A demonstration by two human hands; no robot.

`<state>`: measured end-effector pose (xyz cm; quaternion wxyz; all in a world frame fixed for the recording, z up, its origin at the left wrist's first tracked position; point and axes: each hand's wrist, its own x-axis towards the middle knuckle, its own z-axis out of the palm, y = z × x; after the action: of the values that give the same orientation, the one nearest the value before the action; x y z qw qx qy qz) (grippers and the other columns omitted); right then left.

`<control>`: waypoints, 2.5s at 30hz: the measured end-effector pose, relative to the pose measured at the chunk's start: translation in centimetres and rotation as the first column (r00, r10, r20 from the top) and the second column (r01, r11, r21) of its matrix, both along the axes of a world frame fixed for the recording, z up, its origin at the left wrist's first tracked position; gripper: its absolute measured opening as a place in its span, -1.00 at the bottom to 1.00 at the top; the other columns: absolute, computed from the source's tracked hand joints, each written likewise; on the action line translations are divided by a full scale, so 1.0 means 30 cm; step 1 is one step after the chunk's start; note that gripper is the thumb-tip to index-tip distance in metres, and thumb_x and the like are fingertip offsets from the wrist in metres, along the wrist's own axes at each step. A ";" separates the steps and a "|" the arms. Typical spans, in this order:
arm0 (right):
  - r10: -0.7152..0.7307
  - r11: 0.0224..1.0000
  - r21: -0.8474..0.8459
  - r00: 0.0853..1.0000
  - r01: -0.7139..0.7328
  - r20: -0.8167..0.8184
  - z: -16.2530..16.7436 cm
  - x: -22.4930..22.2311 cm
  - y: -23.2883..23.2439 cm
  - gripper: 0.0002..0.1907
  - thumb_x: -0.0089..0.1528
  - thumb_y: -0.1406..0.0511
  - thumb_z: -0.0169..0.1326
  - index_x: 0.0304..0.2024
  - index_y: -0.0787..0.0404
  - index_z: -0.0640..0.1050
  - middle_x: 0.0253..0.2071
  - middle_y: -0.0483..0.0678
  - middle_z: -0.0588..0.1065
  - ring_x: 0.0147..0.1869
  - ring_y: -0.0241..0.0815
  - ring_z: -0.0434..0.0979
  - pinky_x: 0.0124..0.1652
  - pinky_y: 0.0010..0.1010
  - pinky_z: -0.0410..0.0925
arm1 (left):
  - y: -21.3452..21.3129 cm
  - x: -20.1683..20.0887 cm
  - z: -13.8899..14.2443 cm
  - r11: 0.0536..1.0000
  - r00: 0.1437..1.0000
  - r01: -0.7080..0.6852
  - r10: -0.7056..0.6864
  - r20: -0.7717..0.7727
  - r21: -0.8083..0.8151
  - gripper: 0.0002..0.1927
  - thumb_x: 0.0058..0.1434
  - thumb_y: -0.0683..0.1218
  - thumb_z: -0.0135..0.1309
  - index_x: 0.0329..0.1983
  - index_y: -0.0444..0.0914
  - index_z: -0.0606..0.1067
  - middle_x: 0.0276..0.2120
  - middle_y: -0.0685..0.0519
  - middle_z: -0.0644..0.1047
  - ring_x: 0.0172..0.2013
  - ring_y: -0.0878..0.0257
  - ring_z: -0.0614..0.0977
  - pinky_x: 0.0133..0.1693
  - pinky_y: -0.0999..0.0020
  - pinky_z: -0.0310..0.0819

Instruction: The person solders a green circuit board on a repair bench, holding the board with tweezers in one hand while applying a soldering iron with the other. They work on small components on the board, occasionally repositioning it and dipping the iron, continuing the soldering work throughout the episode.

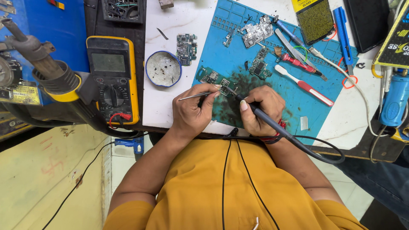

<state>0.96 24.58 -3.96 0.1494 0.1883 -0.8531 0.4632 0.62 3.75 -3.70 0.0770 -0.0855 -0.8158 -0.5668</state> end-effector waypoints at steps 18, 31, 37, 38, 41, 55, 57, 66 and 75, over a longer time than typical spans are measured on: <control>0.018 0.999 0.027 1.000 -0.017 -0.018 0.014 -0.001 -0.001 -0.87 0.24 0.40 0.17 -0.30 0.28 0.45 -0.38 0.08 0.49 -0.36 0.02 0.51 -0.31 -0.27 0.36 | -0.001 0.002 -0.009 1.000 1.000 -0.001 0.001 -0.003 -0.005 -0.89 0.34 -0.22 0.21 -0.11 -0.25 0.53 -0.24 -0.01 0.67 -0.26 0.14 0.75 -0.24 0.36 0.60; 0.017 0.999 0.043 1.000 -0.016 -0.012 0.018 -0.005 -0.001 -0.86 0.23 0.39 0.18 -0.31 0.27 0.45 -0.39 0.07 0.49 -0.39 0.00 0.50 -0.33 -0.28 0.34 | 0.001 -0.001 -0.008 1.000 1.000 -0.008 0.008 0.000 0.001 -0.90 0.34 -0.23 0.20 -0.11 -0.26 0.53 -0.24 -0.01 0.67 -0.26 0.15 0.75 -0.24 0.37 0.60; 0.022 0.999 0.039 1.000 -0.022 -0.007 0.023 -0.005 0.000 -0.85 0.24 0.38 0.18 -0.31 0.28 0.45 -0.39 0.06 0.48 -0.38 0.00 0.50 -0.32 -0.28 0.34 | 0.003 -0.001 -0.008 1.000 1.000 -0.013 0.013 0.027 0.014 -0.90 0.34 -0.23 0.21 -0.12 -0.27 0.54 -0.26 -0.02 0.67 -0.30 0.18 0.74 -0.26 0.38 0.59; 0.021 0.999 0.038 1.000 -0.021 -0.008 0.023 -0.006 -0.002 -0.86 0.23 0.38 0.18 -0.31 0.28 0.45 -0.39 0.06 0.48 -0.38 0.00 0.50 -0.33 -0.28 0.34 | 0.001 -0.001 -0.008 1.000 1.000 -0.012 0.012 0.020 0.013 -0.90 0.34 -0.23 0.21 -0.12 -0.27 0.54 -0.25 -0.01 0.67 -0.29 0.18 0.75 -0.26 0.38 0.59; 0.018 0.999 0.045 1.000 -0.018 -0.011 0.025 -0.006 -0.002 -0.85 0.22 0.39 0.18 -0.32 0.28 0.45 -0.40 0.06 0.48 -0.39 0.01 0.49 -0.33 -0.28 0.34 | 0.001 -0.002 -0.010 1.000 1.000 -0.011 0.011 0.003 0.011 -0.90 0.34 -0.23 0.21 -0.12 -0.27 0.54 -0.24 -0.01 0.67 -0.28 0.18 0.75 -0.25 0.39 0.59; 0.024 0.999 0.046 0.999 -0.023 -0.021 0.031 -0.011 -0.003 -0.85 0.22 0.40 0.18 -0.32 0.28 0.44 -0.40 0.06 0.48 -0.39 0.00 0.49 -0.33 -0.28 0.34 | 0.003 -0.001 -0.011 1.000 1.000 -0.012 0.012 0.010 0.019 -0.90 0.34 -0.23 0.21 -0.11 -0.27 0.53 -0.22 -0.02 0.67 -0.29 0.20 0.74 -0.25 0.40 0.59; 0.021 0.999 0.041 1.000 -0.021 -0.012 0.032 -0.010 -0.004 -0.86 0.21 0.40 0.18 -0.31 0.28 0.45 -0.41 0.06 0.48 -0.40 0.00 0.49 -0.34 -0.28 0.34 | 0.004 -0.003 -0.012 1.000 1.000 -0.011 0.011 0.003 0.020 -0.90 0.34 -0.23 0.21 -0.12 -0.27 0.53 -0.22 -0.01 0.67 -0.29 0.20 0.74 -0.26 0.40 0.59; 0.025 0.999 0.049 1.000 -0.025 -0.016 0.037 -0.012 -0.007 -0.86 0.20 0.42 0.19 -0.32 0.28 0.45 -0.40 0.07 0.49 -0.38 0.01 0.51 -0.33 -0.28 0.35 | 0.003 0.000 -0.007 0.999 1.000 -0.011 0.011 0.009 0.030 -0.90 0.34 -0.23 0.20 -0.12 -0.28 0.53 -0.23 -0.01 0.67 -0.30 0.21 0.74 -0.26 0.40 0.59; 0.016 0.998 0.056 1.000 -0.015 -0.017 0.038 -0.010 -0.006 -0.87 0.20 0.42 0.18 -0.31 0.28 0.45 -0.40 0.07 0.49 -0.39 0.01 0.51 -0.33 -0.29 0.36 | 0.002 -0.003 -0.007 1.000 1.000 -0.013 0.013 0.015 0.021 -0.91 0.34 -0.23 0.20 -0.13 -0.28 0.53 -0.23 -0.01 0.67 -0.30 0.21 0.74 -0.26 0.41 0.59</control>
<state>0.66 24.39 -2.82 0.1478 0.2032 -0.8628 0.4386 0.54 3.80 -3.92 0.0755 -0.0752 -0.8108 -0.5755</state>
